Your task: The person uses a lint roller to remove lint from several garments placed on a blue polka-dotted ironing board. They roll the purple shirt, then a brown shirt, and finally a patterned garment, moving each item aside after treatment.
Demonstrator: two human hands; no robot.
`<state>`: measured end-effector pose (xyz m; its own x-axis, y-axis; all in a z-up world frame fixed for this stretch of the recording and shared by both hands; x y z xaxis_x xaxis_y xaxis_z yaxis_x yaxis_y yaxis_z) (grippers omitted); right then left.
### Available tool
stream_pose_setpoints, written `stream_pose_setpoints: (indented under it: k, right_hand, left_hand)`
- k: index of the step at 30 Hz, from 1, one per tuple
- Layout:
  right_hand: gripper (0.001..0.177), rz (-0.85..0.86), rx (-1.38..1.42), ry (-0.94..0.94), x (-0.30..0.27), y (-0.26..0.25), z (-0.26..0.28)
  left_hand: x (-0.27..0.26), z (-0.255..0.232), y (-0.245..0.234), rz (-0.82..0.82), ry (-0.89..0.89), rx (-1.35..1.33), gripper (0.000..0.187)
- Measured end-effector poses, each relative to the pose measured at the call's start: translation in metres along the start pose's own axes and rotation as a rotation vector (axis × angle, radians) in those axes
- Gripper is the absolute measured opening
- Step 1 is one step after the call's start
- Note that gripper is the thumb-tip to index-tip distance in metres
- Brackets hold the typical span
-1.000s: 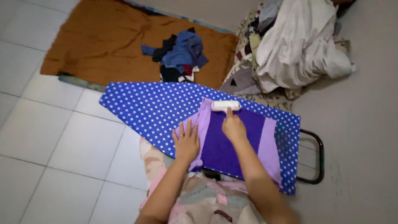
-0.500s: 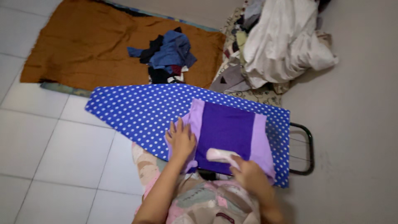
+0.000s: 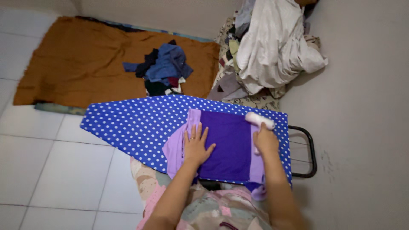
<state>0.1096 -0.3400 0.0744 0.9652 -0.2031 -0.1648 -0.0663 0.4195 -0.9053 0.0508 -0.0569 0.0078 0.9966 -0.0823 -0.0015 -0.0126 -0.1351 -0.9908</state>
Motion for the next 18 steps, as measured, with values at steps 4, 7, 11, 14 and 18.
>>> stream_pose_setpoints:
  k: [4, 7, 11, 14, 18]
  right_hand:
    - [0.045, 0.035, 0.0, 0.014, 0.005, -0.007, 0.016]
    - [0.046, 0.165, -0.044, 0.046, -0.032, -0.003, 0.012]
    - [0.05, 0.319, -0.105, -0.106, -0.118, 0.005, -0.013]
    - [0.051, 0.267, -0.056, -0.218, -0.151, 0.003, -0.026]
    - [0.054, 0.189, -0.036, -0.165, -0.119, 0.018, -0.016]
  left_hand:
    - [-0.004, 0.011, -0.001, -0.034, -0.022, -0.002, 0.07]
    - [0.001, 0.013, -0.001, -0.027, -0.026, 0.01, 0.07]
    - [-0.003, 0.012, -0.001, -0.002, -0.019, 0.027, 0.07]
    - [0.0, 0.011, -0.004, 0.016, -0.022, 0.049, 0.071]
    - [0.0, 0.012, -0.006, -0.026, -0.09, -0.014, 0.075]
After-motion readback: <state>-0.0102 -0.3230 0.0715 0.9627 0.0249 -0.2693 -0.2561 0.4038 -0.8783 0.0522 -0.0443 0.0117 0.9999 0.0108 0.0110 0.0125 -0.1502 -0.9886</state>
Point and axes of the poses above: each hand's wrist, its own x-axis towards the middle knuckle, its own y-axis out of the palm, z = x × y, the point moved 3 cm from there along x, towards the middle knuckle, and after that the axes turned 12 degrees about x, right-handed, at the moved point
